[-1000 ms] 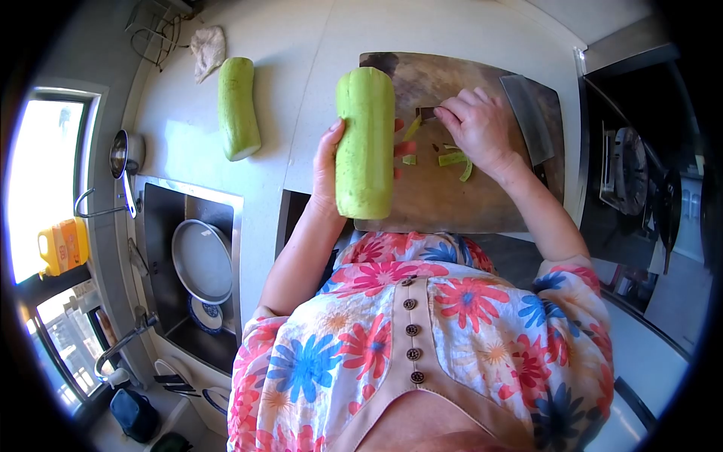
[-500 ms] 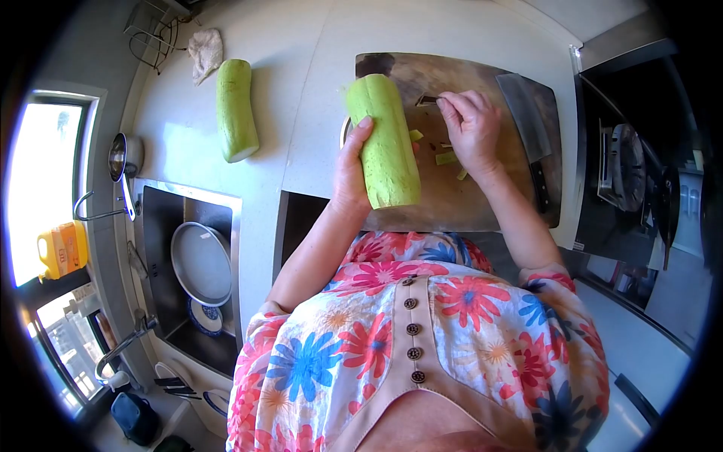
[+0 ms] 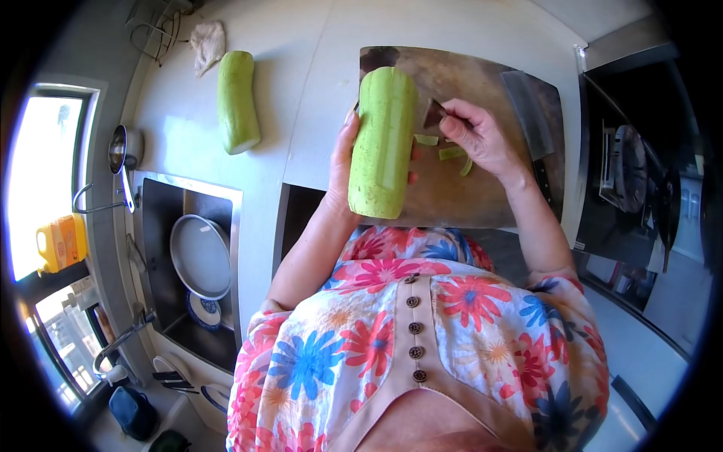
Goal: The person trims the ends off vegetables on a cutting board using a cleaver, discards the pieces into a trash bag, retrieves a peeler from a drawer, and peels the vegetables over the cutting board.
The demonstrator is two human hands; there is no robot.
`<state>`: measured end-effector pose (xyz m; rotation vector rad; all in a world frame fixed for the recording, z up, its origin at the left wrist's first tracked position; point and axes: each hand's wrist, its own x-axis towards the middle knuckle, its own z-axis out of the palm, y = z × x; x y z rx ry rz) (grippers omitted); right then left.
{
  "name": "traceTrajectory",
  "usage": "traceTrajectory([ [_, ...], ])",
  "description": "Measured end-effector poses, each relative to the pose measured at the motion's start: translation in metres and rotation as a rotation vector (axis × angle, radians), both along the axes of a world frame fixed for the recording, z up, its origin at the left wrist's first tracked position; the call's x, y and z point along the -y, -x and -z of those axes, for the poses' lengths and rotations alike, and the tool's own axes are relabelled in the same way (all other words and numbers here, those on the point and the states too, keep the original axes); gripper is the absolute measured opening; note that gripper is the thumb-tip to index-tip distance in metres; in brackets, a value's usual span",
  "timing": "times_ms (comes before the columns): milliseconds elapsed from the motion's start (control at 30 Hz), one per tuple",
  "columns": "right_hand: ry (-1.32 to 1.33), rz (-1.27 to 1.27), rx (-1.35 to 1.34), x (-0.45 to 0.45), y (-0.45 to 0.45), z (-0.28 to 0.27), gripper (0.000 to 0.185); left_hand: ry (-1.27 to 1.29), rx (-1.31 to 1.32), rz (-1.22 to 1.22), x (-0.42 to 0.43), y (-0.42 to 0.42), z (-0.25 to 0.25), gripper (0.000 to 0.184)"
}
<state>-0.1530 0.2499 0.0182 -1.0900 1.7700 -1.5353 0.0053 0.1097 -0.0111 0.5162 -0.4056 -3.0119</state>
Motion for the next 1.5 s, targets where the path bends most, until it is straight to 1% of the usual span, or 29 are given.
traceTrajectory([
  [67,-0.029,0.001,-0.412,0.0,0.009,-0.004,0.03,-0.005,-0.004,0.022,0.002,0.0,0.005,0.062],
  [100,-0.066,0.003,-0.568,0.002,0.008,-0.011,0.036,-0.008,-0.006,0.035,0.003,0.001,0.005,0.06],
  [200,-0.039,-0.047,-0.895,0.008,-0.002,-0.022,0.039,0.006,0.037,0.049,0.001,0.003,-0.007,0.058],
  [300,0.002,-0.131,-1.003,0.015,-0.012,-0.032,0.042,-0.019,0.134,0.03,-0.002,0.006,-0.01,0.056],
  [333,0.026,-0.155,-1.036,0.017,-0.016,-0.033,0.043,-0.019,0.124,0.036,-0.003,0.006,-0.009,0.055],
  [367,0.051,-0.147,-1.045,0.018,-0.018,-0.031,0.046,-0.019,0.114,0.043,-0.003,0.005,-0.007,0.054],
  [500,0.118,-0.22,-1.028,0.021,-0.013,-0.033,0.045,-0.067,0.085,0.073,-0.003,0.002,-0.005,0.053],
  [600,0.107,-0.266,-1.008,0.024,-0.009,-0.031,0.045,0.027,0.108,0.13,-0.005,-0.001,-0.005,0.054],
  [667,0.118,-0.276,-0.997,0.027,-0.006,-0.031,0.046,0.03,0.087,0.163,-0.004,-0.003,-0.003,0.055],
  [767,0.046,-0.244,-1.042,0.027,0.01,-0.026,0.047,0.012,0.105,0.193,-0.005,-0.007,-0.006,0.056],
  [833,0.025,-0.233,-1.03,0.026,0.02,-0.023,0.047,-0.055,0.125,0.194,-0.008,-0.009,-0.006,0.059],
  [1000,-0.085,-0.199,-1.013,0.021,0.041,-0.019,0.045,-0.102,0.107,0.228,-0.011,-0.012,-0.006,0.062],
  [1100,-0.046,-0.13,-0.955,0.019,0.054,-0.002,0.045,-0.146,0.084,0.256,-0.01,-0.016,-0.005,0.062],
  [1200,-0.228,-0.06,-0.998,0.006,0.089,0.017,0.044,-0.153,0.056,0.249,-0.013,-0.028,-0.013,0.064],
  [1233,-0.249,-0.051,-1.065,-0.001,0.106,0.027,0.043,-0.142,0.041,0.242,-0.011,-0.029,-0.015,0.065],
  [1333,-0.318,0.025,-1.002,-0.003,0.112,0.028,0.044,-0.268,-0.107,0.264,-0.004,-0.024,-0.007,0.068],
  [1467,-0.316,0.093,-0.964,-0.001,0.095,0.012,0.045,-0.253,-0.12,0.26,0.001,-0.02,-0.002,0.07],
  [1500,-0.32,0.088,-0.992,-0.002,0.091,0.01,0.045,-0.254,-0.12,0.257,0.001,-0.02,-0.003,0.07],
])
